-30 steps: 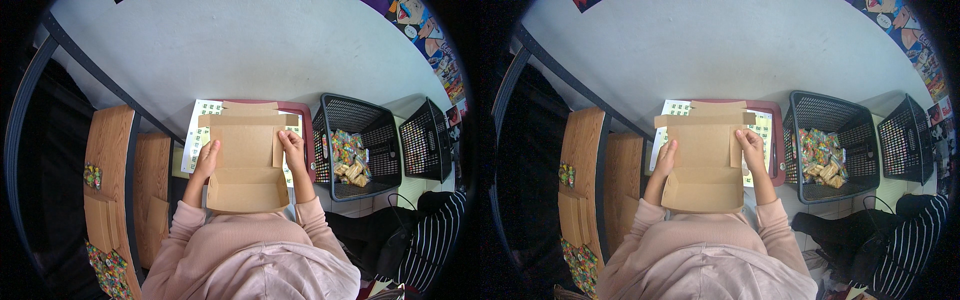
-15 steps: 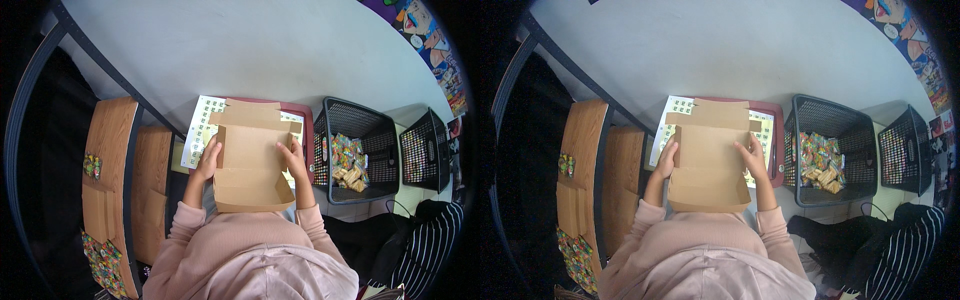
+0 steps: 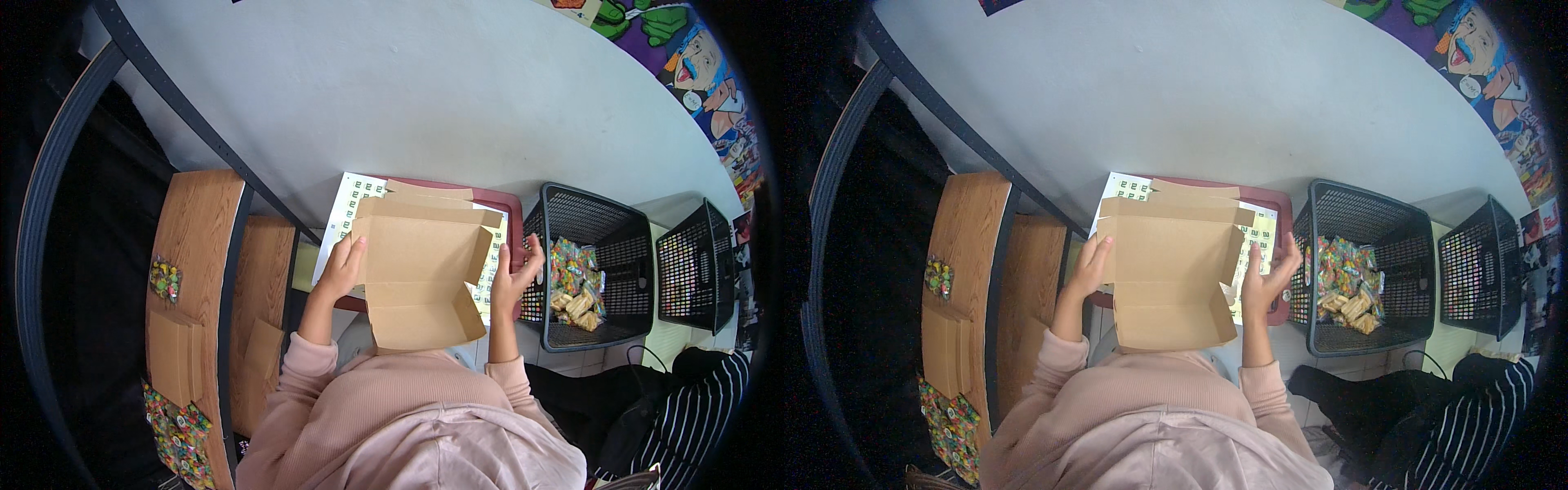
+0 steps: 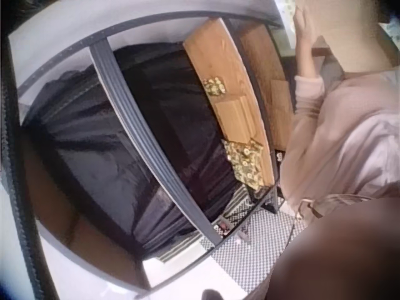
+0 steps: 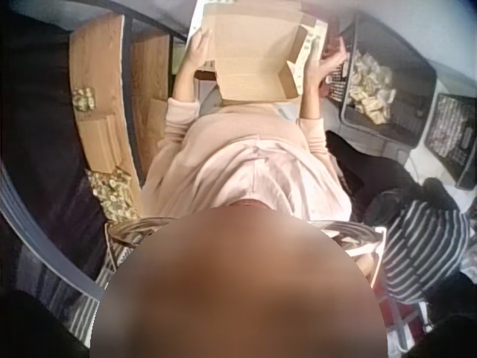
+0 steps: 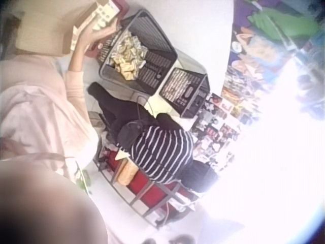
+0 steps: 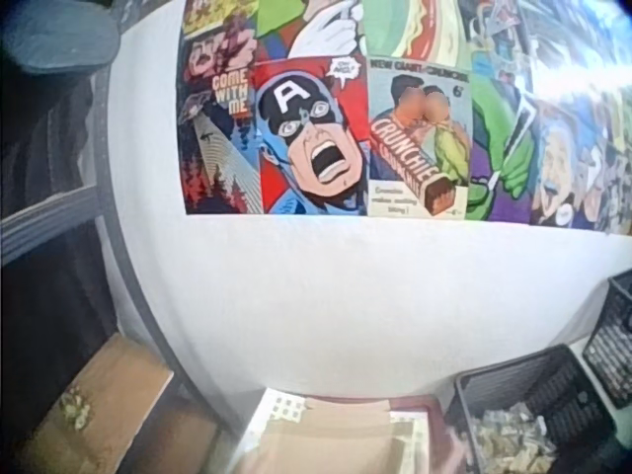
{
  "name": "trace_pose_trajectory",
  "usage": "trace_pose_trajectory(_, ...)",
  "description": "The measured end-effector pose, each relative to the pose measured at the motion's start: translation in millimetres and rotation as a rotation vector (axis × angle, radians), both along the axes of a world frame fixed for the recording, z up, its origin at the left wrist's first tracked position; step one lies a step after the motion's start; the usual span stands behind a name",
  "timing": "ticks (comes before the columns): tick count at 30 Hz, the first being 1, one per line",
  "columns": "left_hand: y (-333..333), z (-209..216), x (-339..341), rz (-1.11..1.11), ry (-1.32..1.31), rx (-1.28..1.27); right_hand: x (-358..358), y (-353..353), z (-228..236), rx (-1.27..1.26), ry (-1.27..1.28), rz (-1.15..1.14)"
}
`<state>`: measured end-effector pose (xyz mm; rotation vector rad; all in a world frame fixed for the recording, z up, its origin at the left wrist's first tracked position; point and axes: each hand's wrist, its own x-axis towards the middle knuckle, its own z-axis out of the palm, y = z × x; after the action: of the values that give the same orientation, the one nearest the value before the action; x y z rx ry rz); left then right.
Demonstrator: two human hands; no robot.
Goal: The person folds a flat cardboard sheet into a small box, tucks flaps, and secures edges. They then place a small bag of colorful candies into the finished box.
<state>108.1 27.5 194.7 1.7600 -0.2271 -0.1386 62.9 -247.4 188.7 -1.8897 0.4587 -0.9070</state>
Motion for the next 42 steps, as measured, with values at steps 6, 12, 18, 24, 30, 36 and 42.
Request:
trace_pose_trajectory(6,-0.1,34.2,7.0,-0.036,-0.154,-0.045,34.1,50.6,102.9,-0.505,-0.135,0.532)
trace_pose_trajectory(12,8.4,77.8,23.2,-0.155,-0.202,0.069,64.3,89.9,134.2,-0.467,-0.224,0.860)
trace_pose_trajectory(18,7.5,101.8,28.3,-0.052,-0.617,-0.021,60.8,94.0,129.1,-0.522,-0.500,0.878)
trace_pose_trajectory(24,15.6,124.4,23.3,0.240,-1.035,0.435,43.3,117.5,117.9,-0.712,-0.656,0.640)
trace_pose_trajectory(30,19.0,125.8,9.4,0.204,-1.164,0.337,23.9,132.3,115.8,-0.624,-0.692,0.550)
trace_pose_trajectory(36,0.1,134.2,0.7,0.176,-1.251,0.260,10.7,127.2,114.2,-0.784,-0.756,0.323)
trace_pose_trajectory(42,-22.6,124.6,-4.2,0.179,-1.248,0.073,13.6,106.1,120.9,-0.698,-0.806,0.328)
